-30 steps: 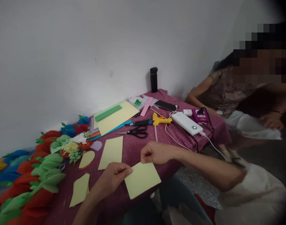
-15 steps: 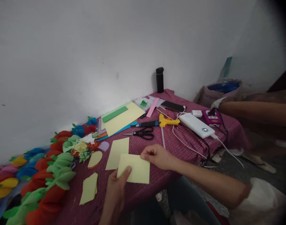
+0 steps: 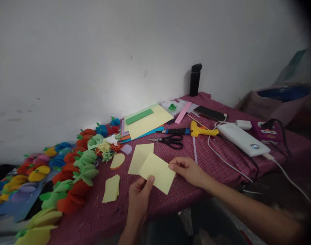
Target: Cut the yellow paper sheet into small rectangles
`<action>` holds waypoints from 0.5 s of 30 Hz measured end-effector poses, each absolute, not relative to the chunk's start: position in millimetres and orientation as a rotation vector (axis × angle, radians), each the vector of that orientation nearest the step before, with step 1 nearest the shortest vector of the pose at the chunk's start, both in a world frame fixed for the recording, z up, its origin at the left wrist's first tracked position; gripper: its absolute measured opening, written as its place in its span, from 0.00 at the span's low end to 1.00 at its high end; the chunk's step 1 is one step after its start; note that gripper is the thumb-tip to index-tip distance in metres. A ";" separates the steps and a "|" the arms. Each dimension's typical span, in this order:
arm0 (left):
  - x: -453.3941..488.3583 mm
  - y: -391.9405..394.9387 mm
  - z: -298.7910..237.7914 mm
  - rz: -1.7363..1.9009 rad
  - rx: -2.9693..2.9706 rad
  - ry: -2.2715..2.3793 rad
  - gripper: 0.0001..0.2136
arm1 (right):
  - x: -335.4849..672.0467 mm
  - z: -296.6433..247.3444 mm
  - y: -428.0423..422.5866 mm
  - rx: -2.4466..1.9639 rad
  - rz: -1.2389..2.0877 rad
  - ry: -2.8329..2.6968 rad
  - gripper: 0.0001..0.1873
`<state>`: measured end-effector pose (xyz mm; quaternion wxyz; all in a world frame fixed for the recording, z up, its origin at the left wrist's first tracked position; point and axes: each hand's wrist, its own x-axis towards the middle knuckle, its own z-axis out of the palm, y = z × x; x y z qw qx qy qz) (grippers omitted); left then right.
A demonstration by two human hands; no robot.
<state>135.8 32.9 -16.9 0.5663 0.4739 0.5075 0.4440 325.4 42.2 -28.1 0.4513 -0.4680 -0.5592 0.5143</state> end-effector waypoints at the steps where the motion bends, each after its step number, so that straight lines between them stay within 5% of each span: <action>1: 136.1 33.3 -18.1 1.042 1.123 1.197 0.11 | 324.9 -28.4 41.8 -1.158 1.280 -1.386 0.16; 15: 139.1 43.5 -14.9 0.934 1.166 1.164 0.14 | 323.0 -16.9 46.0 -1.104 1.439 -1.389 0.15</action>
